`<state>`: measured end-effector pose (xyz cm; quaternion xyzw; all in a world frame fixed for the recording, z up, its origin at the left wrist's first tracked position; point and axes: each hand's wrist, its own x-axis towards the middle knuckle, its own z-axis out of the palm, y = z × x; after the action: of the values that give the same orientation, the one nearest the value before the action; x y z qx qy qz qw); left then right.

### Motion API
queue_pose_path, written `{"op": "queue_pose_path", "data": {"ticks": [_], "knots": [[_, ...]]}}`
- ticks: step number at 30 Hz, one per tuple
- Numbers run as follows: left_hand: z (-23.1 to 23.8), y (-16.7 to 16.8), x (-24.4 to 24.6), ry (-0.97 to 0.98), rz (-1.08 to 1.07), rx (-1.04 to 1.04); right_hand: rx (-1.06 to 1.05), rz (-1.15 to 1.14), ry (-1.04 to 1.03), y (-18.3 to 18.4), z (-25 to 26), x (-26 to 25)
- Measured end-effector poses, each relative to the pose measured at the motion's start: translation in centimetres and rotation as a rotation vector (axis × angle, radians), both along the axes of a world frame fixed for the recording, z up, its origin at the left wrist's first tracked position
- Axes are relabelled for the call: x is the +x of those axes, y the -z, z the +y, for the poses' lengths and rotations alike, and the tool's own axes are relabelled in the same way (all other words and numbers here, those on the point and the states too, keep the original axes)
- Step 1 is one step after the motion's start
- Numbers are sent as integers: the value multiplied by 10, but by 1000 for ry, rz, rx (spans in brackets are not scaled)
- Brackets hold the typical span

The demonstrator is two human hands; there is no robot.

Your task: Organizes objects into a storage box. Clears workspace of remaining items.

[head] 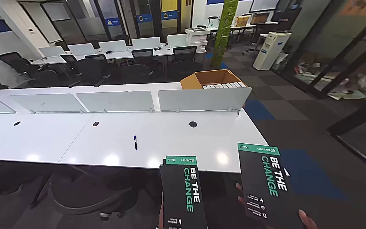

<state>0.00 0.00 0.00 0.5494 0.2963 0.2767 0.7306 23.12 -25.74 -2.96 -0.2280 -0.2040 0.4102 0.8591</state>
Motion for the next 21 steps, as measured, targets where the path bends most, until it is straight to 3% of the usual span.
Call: {"op": "queue_pose_path", "data": {"ticks": [1,2,3,5,9,11,13,16,20,21], "knots": [[-2,-3,13,-6,11,-262,-62,-7,82,-8,-12,-14],[-3,18,22,48,-40,-396,-142,-12,212,-16,-23,-28],[-4,61,26,170,-172,-387,-209,-26,345,-20,-34,-40],[-17,102,38,234,-221,-366,-244,-10,468,-23,-52,-55],[-62,104,74,297,-192,-263,15,36,392,-48,-78,-65],[-89,103,94,331,-190,-260,14,5,406,-67,-92,-68],[-123,91,115,350,-170,-240,-135,-8,503,-83,-107,-67],[-188,73,151,400,-162,-247,-401,-233,616,-82,-136,-47],[-283,93,198,504,-350,-353,-622,-355,665,-74,-208,-3],[-308,89,203,508,-302,-398,-659,-340,669,-71,-230,7]]}}
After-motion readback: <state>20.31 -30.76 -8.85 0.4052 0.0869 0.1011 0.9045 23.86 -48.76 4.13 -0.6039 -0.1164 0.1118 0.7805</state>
